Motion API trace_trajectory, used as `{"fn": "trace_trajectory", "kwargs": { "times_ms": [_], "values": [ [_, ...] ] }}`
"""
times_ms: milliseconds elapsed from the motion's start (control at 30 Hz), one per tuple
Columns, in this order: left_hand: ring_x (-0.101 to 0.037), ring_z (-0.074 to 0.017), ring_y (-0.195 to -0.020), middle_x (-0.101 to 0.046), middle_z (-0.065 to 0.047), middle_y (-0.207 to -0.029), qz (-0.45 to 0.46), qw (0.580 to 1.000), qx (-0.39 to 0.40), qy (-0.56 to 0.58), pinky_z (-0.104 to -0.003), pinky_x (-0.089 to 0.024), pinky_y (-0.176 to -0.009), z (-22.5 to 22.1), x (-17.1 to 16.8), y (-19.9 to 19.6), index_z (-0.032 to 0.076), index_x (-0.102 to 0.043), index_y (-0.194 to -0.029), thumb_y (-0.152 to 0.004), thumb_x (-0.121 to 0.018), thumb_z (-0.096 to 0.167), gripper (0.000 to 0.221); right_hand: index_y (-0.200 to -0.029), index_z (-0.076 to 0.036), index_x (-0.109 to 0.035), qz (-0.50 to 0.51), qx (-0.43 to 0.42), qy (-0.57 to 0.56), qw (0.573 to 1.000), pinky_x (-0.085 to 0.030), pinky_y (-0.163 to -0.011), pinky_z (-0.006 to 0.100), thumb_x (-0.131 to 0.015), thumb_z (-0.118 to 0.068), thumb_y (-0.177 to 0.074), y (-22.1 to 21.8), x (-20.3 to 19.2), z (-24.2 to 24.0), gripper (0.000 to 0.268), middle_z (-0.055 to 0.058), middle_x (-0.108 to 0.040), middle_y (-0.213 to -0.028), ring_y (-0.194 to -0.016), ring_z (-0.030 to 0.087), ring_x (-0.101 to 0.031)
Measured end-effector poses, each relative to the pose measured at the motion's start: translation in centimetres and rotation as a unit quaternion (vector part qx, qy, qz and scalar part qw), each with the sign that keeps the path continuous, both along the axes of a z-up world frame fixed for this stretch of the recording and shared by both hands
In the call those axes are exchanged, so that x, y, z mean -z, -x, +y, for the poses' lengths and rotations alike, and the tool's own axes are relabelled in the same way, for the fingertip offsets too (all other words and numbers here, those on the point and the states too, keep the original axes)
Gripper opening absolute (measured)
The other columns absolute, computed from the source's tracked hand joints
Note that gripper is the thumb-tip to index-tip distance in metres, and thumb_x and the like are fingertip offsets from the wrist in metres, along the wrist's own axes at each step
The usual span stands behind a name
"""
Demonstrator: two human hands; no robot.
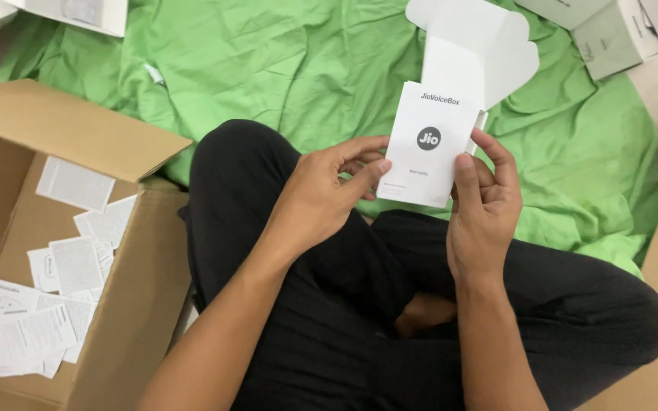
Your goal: The person packages small white boxes with manuals and internal cardboard supports.
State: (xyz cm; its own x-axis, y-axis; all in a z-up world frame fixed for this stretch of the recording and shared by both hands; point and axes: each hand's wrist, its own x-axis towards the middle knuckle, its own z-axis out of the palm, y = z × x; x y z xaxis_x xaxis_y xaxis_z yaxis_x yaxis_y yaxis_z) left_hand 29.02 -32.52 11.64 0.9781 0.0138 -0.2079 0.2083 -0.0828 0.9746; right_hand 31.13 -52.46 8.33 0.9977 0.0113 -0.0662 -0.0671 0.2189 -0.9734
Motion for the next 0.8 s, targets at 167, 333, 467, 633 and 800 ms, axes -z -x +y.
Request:
{"fn": "trace_trajectory", "kwargs": {
  "times_ms": [167, 333, 467, 633, 800],
  "values": [
    [-0.073, -0.0119, -0.075, -0.080, -0.007, -0.097, -0.001, 1.000, 0.025, -0.016, -0.027, -0.062, -0.069, -2.7, 1.5, -3.8, 0.003, -0.068, -0.130, -0.094, -0.068, 0.021, 0.040, -0.141, 0.005, -0.057, 0.009, 0.008, 0.058, 0.998, -0.049, -0.083, 0.024, -0.063, -0.002, -0.104, -1.3, 1.4, -4.0, 0.038, 0.011, -0.071, -0.126, -0.100, 0.010, -0.062],
    [-0.075, -0.0124, -0.073, -0.081, -0.007, -0.094, 0.005, 0.998, 0.044, -0.047, -0.027, -0.062, -0.068, -5.0, 4.9, -5.8, 0.003, -0.069, -0.128, -0.092, -0.069, 0.020, 0.040, -0.134, 0.005, -0.062, 0.027, 0.032, 0.089, 0.995, -0.053, -0.089, 0.023, -0.065, 0.000, -0.100, -1.8, 3.9, -6.0, 0.035, 0.007, -0.071, -0.121, -0.102, 0.008, -0.066],
    [-0.074, -0.0132, -0.065, -0.080, -0.007, -0.088, 0.019, 0.995, 0.049, -0.081, -0.028, -0.060, -0.063, -6.3, 6.6, -6.3, 0.002, -0.071, -0.125, -0.091, -0.069, 0.020, 0.038, -0.130, 0.006, -0.066, 0.048, 0.053, 0.154, 0.985, -0.053, -0.084, 0.024, -0.068, -0.001, -0.099, -2.0, 6.6, -7.0, 0.031, 0.006, -0.071, -0.103, -0.090, 0.009, -0.064],
    [-0.072, -0.0167, -0.060, -0.079, -0.009, -0.085, 0.051, 0.989, 0.047, -0.133, -0.031, -0.058, -0.061, -6.6, 8.5, -6.4, 0.003, -0.072, -0.122, -0.090, -0.069, 0.021, 0.037, -0.128, 0.002, -0.069, 0.077, 0.053, 0.230, 0.969, -0.054, -0.080, 0.024, -0.069, -0.005, -0.098, -2.0, 7.1, -6.2, 0.031, 0.007, -0.073, -0.096, -0.086, 0.009, -0.066],
    [-0.074, -0.0283, -0.069, -0.079, -0.012, -0.088, -0.024, 0.973, 0.037, -0.225, -0.041, -0.057, -0.068, -6.7, 10.0, -6.6, 0.005, -0.074, -0.120, -0.092, -0.069, 0.023, 0.034, -0.126, -0.002, -0.071, 0.094, 0.041, 0.305, 0.947, -0.057, -0.083, 0.027, -0.068, -0.011, -0.097, -2.3, 6.4, -5.3, 0.030, 0.008, -0.073, -0.099, -0.091, 0.012, -0.068]
  ]
}}
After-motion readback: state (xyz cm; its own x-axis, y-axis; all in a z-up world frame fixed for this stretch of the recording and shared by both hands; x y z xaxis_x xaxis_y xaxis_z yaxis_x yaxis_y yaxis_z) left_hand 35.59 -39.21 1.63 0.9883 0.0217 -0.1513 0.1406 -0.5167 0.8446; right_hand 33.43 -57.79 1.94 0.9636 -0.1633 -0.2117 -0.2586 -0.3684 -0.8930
